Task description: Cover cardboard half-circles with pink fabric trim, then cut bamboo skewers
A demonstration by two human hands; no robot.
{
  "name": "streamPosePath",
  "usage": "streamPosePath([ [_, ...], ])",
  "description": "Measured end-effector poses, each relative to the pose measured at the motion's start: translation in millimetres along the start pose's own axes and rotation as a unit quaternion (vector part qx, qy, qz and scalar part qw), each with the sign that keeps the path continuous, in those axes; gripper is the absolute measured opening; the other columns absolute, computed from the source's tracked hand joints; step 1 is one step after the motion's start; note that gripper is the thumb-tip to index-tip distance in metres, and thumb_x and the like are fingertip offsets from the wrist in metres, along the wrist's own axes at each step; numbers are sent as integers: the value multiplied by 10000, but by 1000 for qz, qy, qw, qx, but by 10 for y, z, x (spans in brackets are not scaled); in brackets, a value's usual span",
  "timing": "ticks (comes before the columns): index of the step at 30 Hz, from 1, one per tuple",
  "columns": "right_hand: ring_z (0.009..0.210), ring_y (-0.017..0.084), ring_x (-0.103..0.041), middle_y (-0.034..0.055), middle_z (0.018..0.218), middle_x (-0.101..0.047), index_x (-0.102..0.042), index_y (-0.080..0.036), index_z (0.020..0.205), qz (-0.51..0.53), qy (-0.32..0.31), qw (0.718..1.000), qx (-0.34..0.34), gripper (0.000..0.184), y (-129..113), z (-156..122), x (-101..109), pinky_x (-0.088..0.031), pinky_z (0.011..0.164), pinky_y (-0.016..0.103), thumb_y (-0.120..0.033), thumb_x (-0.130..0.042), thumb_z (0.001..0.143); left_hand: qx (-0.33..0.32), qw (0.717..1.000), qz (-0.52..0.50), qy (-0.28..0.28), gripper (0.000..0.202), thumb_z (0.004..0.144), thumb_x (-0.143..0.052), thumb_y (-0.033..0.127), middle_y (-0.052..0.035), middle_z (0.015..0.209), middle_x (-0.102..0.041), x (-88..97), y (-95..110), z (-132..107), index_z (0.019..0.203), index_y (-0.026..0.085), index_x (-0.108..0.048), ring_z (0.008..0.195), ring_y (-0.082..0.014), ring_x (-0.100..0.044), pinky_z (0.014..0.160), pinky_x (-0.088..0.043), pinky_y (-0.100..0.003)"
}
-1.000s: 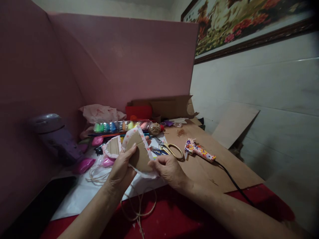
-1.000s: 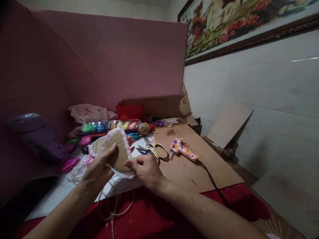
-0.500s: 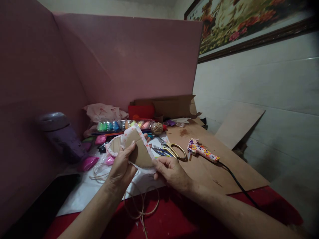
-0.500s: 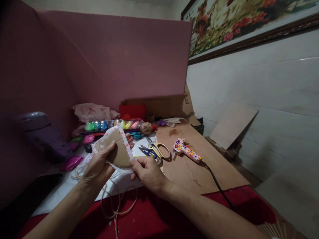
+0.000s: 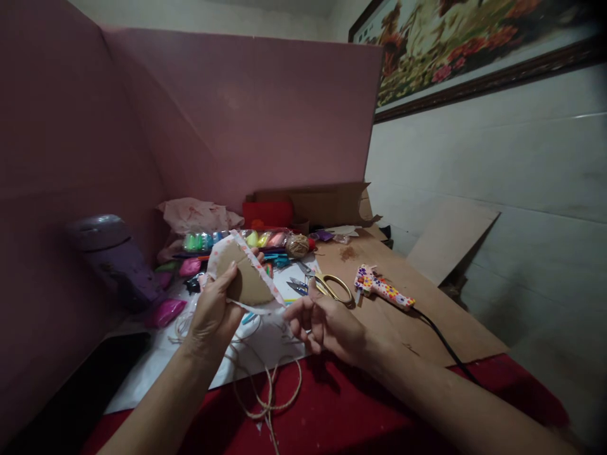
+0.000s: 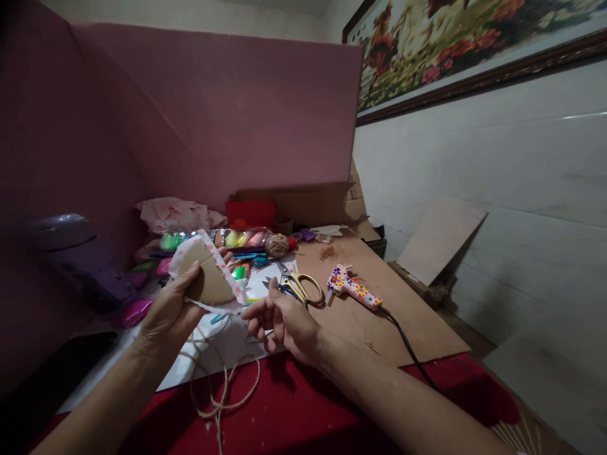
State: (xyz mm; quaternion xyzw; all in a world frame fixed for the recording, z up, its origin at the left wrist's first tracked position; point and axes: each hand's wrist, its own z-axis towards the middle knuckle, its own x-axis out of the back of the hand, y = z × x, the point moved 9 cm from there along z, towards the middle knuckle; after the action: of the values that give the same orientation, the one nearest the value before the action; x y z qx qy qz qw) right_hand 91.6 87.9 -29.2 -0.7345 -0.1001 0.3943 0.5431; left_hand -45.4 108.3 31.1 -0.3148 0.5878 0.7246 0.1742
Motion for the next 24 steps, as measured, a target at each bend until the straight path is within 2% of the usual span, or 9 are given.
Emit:
streamPosePath([
  [2,430,62,-438,13,593,-537,-630,-117,745,24,30,999,10,668,-30,9,77,-295,354,162,-697,-307,813,10,1000,0,-2,427,804,-512,85,-135,1023,-690,14,-13,13,1229,125,-515,933,-250,-654,851,-515,-419],
  [5,404,54,-405,-16,535,-502,-601,-132,682,7,133,987,91,589,-170,-13,293,-253,350,164,-687,-425,774,15,1000,25,0,420,779,-541,83,-147,1011,-690,51,-10,27,1198,114,-537,913,-256,-658,803,-533,-412],
  [7,395,52,-385,-26,510,-488,-584,-139,652,-3,183,974,132,564,-246,-47,400,-235,350,166,-687,-483,738,0,998,56,16,408,754,-573,78,-118,973,-703,112,30,45,1158,139,-566,866,-234,-668,753,-548,-374],
  [11,383,45,-356,-34,502,-475,-569,-141,635,6,207,968,139,551,-278,-57,470,-214,353,170,-687,-533,699,-42,991,115,50,388,686,-646,80,-19,848,-718,250,101,103,1051,209,-622,677,-155,-664,632,-538,-252],
  [16,384,46,-354,-31,503,-477,-570,-140,643,1,199,973,117,539,-248,-42,462,-197,361,174,-675,-539,704,-67,967,241,47,404,581,-734,133,-14,804,-704,310,116,144,976,163,-656,597,-124,-620,541,-467,-184],
  [19,391,51,-354,-27,509,-480,-576,-140,650,16,185,976,113,564,-235,-31,449,-196,369,178,-696,-501,715,-121,935,330,51,330,564,-741,154,-1,710,-680,245,244,102,890,155,-687,594,-135,-596,561,-446,-199],
  [21,400,54,-356,-28,511,-478,-573,-143,654,38,171,979,100,587,-214,-16,434,-203,379,178,-715,-462,725,-189,904,382,30,277,586,-725,145,-10,750,-683,115,353,46,860,181,-705,706,-173,-608,669,-455,-228],
  [23,405,58,-357,-29,513,-479,-570,-147,658,55,155,982,93,605,-208,-3,411,-205,386,181,-731,-430,730,-259,852,454,-29,293,635,-676,121,-33,888,-694,-68,374,-16,908,221,-710,898,-228,-594,845,-423,-286],
  [24,403,58,-354,-29,512,-479,-569,-148,658,60,147,983,95,614,-217,0,397,-201,387,183,-739,-417,730,-285,815,500,-68,322,664,-640,109,-46,972,-687,-156,325,-45,952,240,-702,991,-253,-564,925,-380,-327],
])
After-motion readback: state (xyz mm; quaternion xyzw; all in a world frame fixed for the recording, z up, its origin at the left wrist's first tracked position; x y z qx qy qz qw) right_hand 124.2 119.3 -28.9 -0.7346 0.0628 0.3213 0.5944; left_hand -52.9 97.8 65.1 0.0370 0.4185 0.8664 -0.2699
